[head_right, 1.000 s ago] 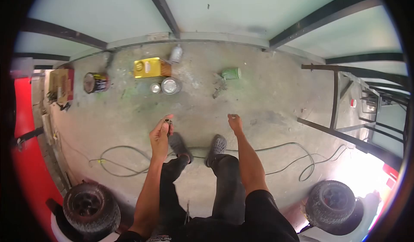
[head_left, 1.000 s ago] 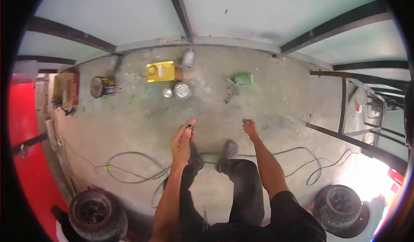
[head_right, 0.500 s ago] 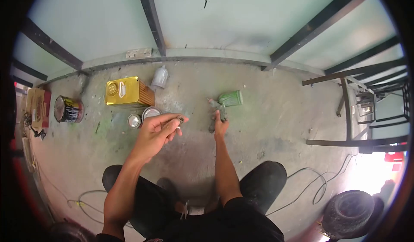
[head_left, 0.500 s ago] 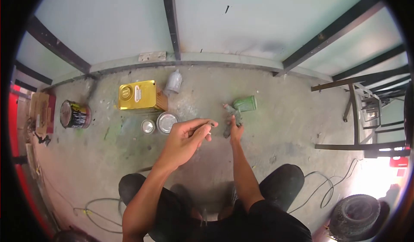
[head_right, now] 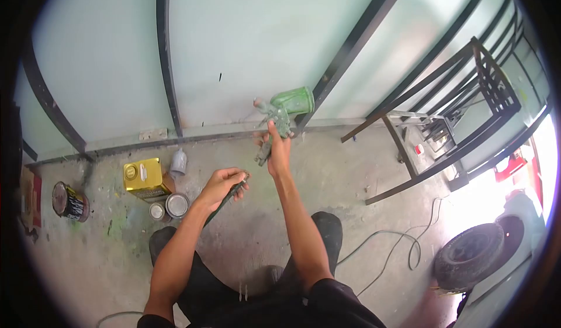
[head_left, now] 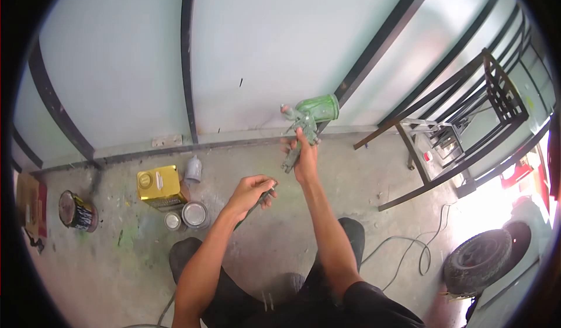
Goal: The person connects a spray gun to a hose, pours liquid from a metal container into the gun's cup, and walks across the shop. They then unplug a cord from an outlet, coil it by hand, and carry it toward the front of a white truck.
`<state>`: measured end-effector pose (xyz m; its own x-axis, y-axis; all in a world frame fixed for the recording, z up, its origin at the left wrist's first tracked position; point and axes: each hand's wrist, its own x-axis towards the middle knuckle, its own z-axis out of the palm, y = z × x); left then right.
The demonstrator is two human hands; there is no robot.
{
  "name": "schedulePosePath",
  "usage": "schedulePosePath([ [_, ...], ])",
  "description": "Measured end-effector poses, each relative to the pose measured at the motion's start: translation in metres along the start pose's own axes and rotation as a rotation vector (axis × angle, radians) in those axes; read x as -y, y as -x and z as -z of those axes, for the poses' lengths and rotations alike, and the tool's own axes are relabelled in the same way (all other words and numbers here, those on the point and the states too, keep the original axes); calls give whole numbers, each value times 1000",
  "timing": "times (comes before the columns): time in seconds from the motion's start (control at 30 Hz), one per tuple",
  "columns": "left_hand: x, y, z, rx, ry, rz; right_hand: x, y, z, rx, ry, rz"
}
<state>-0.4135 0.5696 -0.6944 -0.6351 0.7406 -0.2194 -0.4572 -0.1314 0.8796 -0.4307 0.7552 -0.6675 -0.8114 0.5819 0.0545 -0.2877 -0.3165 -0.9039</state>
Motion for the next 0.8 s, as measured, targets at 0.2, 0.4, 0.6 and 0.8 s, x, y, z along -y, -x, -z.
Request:
schedulePosePath([
  [0.2,-2,8,-20,39,36,-22,41,2,3,116,50,-118],
  [0.4,6,24,-40,-114,-131,14,6,27,20,61,56,-99],
  [0.6,19,23,-55,-147,-145,38,18,31,21,133,-26,-139],
  [0.8,26,21,-61,-190,-158,19,27,33,21,110,-83,-176],
])
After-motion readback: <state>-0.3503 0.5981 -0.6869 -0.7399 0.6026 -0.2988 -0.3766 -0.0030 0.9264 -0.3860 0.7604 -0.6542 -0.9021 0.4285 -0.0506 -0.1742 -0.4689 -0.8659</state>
